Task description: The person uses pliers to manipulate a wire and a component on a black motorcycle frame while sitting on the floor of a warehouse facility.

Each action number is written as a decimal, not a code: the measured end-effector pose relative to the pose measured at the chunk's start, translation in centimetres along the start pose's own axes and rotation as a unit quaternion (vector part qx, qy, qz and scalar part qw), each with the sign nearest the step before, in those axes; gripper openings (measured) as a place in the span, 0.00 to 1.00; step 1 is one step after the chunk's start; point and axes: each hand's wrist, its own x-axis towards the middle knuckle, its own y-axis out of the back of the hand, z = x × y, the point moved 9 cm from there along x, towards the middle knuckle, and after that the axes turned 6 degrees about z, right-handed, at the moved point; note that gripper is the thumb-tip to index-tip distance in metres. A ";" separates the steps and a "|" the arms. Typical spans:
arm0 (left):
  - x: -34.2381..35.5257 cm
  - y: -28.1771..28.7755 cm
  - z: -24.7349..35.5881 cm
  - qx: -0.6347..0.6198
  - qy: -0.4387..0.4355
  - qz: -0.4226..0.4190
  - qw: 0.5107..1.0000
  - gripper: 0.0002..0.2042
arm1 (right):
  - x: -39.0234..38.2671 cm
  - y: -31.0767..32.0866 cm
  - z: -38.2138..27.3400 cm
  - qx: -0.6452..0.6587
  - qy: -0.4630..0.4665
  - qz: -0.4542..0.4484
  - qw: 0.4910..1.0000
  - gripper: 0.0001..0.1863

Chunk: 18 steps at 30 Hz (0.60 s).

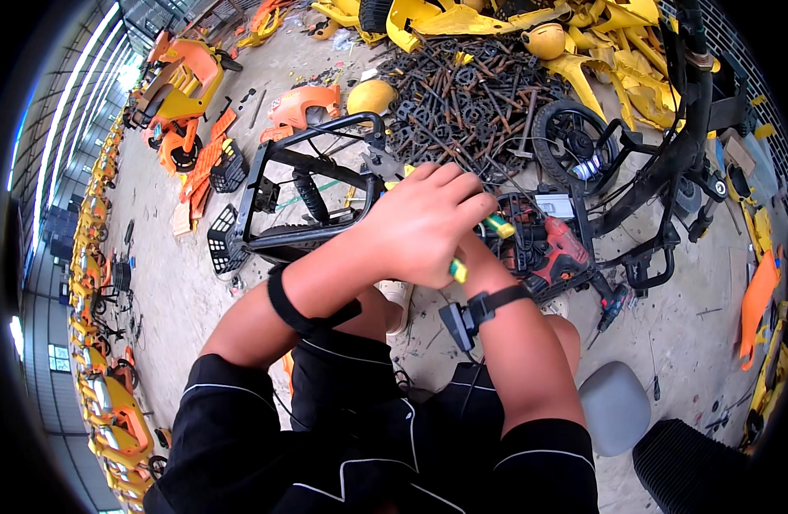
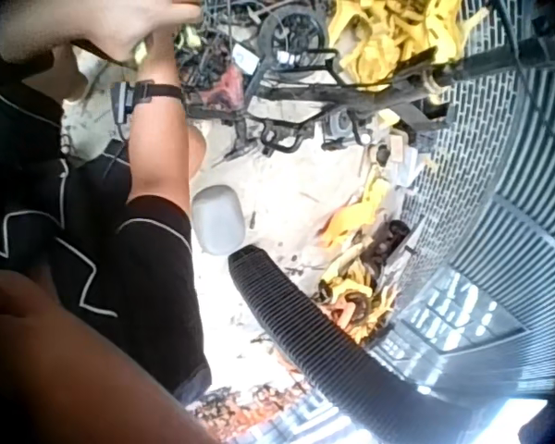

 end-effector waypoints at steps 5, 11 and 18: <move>5.5 -3.9 -4.1 0.123 0.192 0.010 0.974 0.21 | 3.6 1.3 2.2 -0.002 -0.002 0.053 0.999 0.29; 7.6 -2.0 -10.7 0.145 0.416 0.087 0.894 0.26 | 2.0 0.2 3.2 0.048 0.051 0.040 0.997 0.28; -2.2 3.0 0.8 -0.083 -0.084 -0.013 0.993 0.35 | 3.5 1.7 4.3 -0.037 -0.060 0.079 0.994 0.28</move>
